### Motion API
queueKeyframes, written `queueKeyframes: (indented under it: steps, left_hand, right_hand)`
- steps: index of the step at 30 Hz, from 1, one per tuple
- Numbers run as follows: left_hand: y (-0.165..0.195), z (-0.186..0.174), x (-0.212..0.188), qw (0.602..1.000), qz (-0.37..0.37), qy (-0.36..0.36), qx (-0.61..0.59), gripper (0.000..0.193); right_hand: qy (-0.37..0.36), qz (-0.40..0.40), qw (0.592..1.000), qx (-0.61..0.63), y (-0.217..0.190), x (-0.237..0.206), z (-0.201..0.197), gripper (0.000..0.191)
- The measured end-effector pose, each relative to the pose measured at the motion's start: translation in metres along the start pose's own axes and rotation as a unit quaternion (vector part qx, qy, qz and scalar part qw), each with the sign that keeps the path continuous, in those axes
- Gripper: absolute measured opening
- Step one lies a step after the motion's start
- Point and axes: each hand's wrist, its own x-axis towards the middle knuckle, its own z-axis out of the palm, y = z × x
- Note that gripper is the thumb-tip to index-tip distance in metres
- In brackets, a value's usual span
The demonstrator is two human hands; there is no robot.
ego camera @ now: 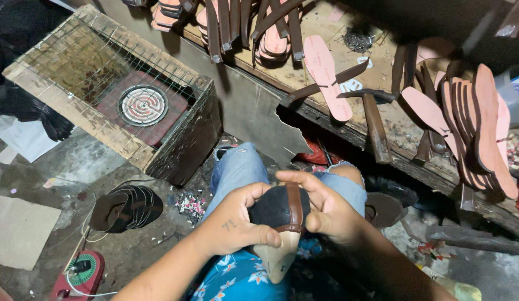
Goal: The person sits on the floor shaping a shoe upper over its sole. They press the shoe against a small charcoal stove to heat it, then use a hammer and a curved lasting tool to beat and press the upper and sole edges into shape, turning the shoe to work around it.
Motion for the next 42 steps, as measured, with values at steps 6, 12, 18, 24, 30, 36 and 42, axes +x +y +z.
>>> queueKeyframes:
  steps: [6, 12, 18, 24, 30, 36, 42]
  left_hand:
    - [-0.005, 0.003, -0.008, 0.999, -0.012, -0.024, 0.017, 0.068]
    - [-0.009, 0.002, 0.004, 0.998, 0.021, 0.042, -0.029, 0.058]
    - [0.010, 0.010, 0.012, 0.958, 0.137, 0.249, 0.040, 0.051]
    - [0.032, 0.010, -0.016, 0.939, 0.231, 0.188, 0.171, 0.039]
    - [0.052, -0.015, -0.029, 0.912, 0.247, 0.138, 0.297, 0.067]
    - [0.066, -0.017, -0.030, 0.906, 0.220, -0.019, 0.362, 0.087]
    - [0.051, 0.012, -0.029, 0.834, 0.255, 0.093, 0.481, 0.090]
  right_hand:
    - [0.054, 0.028, 0.993, -0.097, -0.006, -0.025, 0.017, 0.075]
    - [0.090, -0.059, 0.981, -0.163, -0.012, 0.003, 0.016, 0.078]
    - [0.207, -0.265, 0.826, -0.452, 0.005, -0.002, 0.032, 0.077]
    - [0.234, -0.201, 0.942, -0.134, 0.019, -0.007, 0.004, 0.044]
    - [0.071, -0.171, 0.970, -0.158, 0.023, -0.006, -0.028, 0.038]
    - [0.076, -0.151, 0.952, -0.256, 0.012, 0.010, 0.010, 0.043]
    - [0.076, -0.097, 0.991, 0.053, 0.010, 0.002, 0.046, 0.070]
